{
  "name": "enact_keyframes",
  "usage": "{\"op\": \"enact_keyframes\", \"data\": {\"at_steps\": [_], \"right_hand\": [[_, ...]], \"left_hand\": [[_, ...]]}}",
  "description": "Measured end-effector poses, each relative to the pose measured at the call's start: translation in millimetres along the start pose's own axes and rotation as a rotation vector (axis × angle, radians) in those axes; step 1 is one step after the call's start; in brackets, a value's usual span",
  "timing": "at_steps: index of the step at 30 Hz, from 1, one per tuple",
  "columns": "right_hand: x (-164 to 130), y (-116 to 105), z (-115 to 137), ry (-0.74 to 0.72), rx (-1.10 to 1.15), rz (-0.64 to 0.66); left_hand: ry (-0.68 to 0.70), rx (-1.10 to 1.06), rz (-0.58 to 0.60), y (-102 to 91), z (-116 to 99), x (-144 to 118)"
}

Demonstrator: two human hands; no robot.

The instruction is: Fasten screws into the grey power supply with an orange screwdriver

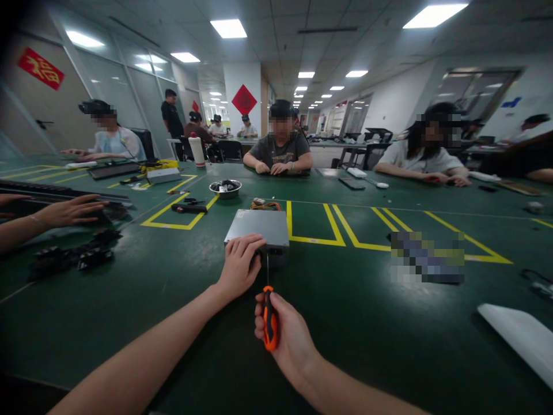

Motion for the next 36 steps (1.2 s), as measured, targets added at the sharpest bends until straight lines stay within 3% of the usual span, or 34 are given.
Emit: {"op": "enact_keyframes", "data": {"at_steps": [9,13,18,21,26,32,36], "right_hand": [[-3,0,0,-0.009,-0.033,0.017],[-5,0,2,-0.053,-0.066,0.024],[-10,-3,6,-0.129,-0.112,0.016],[-13,-2,10,-0.184,-0.156,0.023],[-15,2,14,-0.224,-0.24,0.03],[-16,2,13,-0.246,-0.26,0.046],[-14,-1,17,-0.256,-0.257,0.039]], "left_hand": [[0.009,-0.039,-0.005,-1.0,-1,0],[-0.021,-0.127,-0.072,-7.3,2,-1],[-0.226,-0.368,-0.234,-28.7,18,-8],[-0.397,-0.622,-0.107,-15.4,23,-11],[-0.674,-1.08,0.153,28.0,22,-22],[-0.815,-1.461,0.215,46.3,20,-26],[-0.813,-1.444,0.222,43.8,21,-25]]}}
Point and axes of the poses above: each hand's wrist, its own x-axis towards the middle knuckle, its own y-axis out of the palm, z = x × y, the point moved 10 cm from there along x, towards the middle knuckle, and after that the axes turned 11 degrees about x, right-handed, at the moved point
